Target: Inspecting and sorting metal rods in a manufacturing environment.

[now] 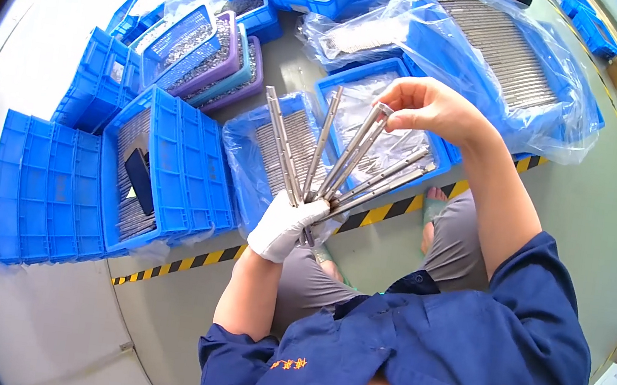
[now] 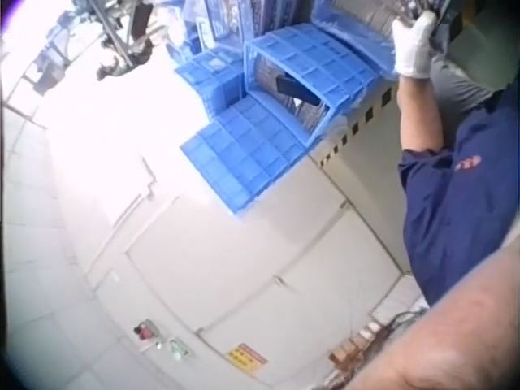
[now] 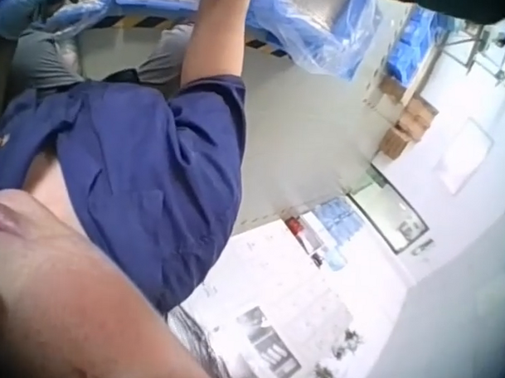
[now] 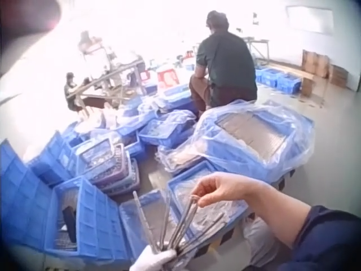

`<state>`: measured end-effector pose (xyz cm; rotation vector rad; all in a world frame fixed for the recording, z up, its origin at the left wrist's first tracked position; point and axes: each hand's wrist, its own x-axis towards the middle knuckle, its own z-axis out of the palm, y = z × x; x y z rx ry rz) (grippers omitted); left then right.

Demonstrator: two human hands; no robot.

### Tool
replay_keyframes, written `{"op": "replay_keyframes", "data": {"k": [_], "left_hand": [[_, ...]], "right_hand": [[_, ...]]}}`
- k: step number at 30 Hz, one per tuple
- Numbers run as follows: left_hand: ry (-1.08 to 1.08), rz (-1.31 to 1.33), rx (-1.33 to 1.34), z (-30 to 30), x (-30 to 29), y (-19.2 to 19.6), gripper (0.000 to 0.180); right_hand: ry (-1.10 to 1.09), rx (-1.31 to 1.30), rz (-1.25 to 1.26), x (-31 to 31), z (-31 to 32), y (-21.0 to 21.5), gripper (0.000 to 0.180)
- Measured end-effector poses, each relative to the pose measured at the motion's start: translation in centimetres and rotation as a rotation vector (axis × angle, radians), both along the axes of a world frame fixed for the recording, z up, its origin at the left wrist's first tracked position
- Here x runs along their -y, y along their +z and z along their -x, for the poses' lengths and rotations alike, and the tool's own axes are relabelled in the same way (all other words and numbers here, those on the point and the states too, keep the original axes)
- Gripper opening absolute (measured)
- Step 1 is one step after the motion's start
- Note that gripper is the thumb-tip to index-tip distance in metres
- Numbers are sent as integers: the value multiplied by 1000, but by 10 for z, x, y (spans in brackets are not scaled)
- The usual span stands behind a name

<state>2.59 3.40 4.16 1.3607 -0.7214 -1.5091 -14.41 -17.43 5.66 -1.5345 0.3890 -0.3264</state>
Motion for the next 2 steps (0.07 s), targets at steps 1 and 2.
{"op": "replay_keyframes", "data": {"k": [1, 2], "left_hand": [[-24, -4, -21, -1, 1, 0, 24], [49, -8, 11, 1, 0, -6, 30]], "right_hand": [[-4, -5, -10, 0, 0, 0, 28], [-6, 2, -26, 0, -1, -2, 31]]}}
